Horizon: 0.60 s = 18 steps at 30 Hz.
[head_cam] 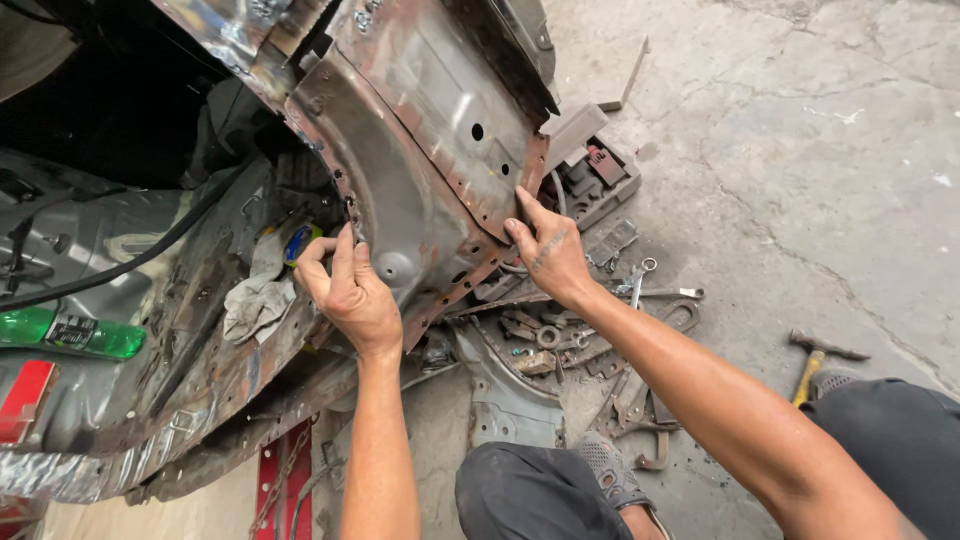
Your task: The person fits a rusted metal body panel against the rear corner of a car body on a lift, aligning its holes and edges by hand, then removes it and hammers it flat on their lap with a hammer before re-fitting it to the car and pressing the seams into place.
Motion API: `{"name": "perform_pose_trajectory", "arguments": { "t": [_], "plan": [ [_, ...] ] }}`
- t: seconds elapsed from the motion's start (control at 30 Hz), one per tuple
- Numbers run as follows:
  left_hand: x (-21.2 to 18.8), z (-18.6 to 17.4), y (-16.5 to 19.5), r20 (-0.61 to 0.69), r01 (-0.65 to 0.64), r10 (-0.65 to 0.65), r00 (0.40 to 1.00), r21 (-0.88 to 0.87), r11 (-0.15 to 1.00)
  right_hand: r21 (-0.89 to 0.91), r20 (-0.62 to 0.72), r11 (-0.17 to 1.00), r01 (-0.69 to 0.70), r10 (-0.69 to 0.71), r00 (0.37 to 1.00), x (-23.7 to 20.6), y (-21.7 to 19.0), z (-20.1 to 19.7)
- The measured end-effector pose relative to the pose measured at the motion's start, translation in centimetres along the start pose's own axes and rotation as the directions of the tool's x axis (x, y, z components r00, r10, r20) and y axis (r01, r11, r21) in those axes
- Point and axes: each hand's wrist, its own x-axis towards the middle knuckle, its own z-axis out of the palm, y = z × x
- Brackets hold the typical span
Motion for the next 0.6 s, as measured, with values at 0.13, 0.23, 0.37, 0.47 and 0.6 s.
{"name": "perform_pose_trajectory", "arguments": {
  "t": [0.13, 0.23, 0.37, 0.47, 0.6],
  "plan": [
    [0.4, -0.5, 0.1, 0.095, 0.088, -0.081, 0.992, -0.074, 0.993, -0.082, -0.053, 0.988, 0.130, -0.135, 0.989, 0.7, 0.9, 0.1],
    [0.6, -0.6, -0.1, 0.165, 0.050, -0.042, 0.985, -0.039, 0.998, -0.092, -0.072, 0.988, 0.128, -0.135, 0.988, 1.2, 1.5, 0.1],
    [0.7, -0.3, -0.6, 0.208, -0.034, 0.037, 0.977, -0.017, 0.999, -0.118, -0.073, 0.973, 0.197, -0.207, 0.976, 1.6, 1.9, -0.1],
    [0.5, -0.1, -0.9, 0.228, 0.031, -0.023, 0.973, -0.032, 0.999, -0.081, 0.037, 0.996, 0.024, -0.021, 0.999, 1.6, 1.7, -0.4],
    [0.3, -0.2, -0.8, 0.245, -0.010, 0.026, 0.969, -0.063, 0.998, -0.139, 0.025, 0.985, 0.100, -0.097, 0.995, 1.2, 1.3, -0.7]
  ]
}}
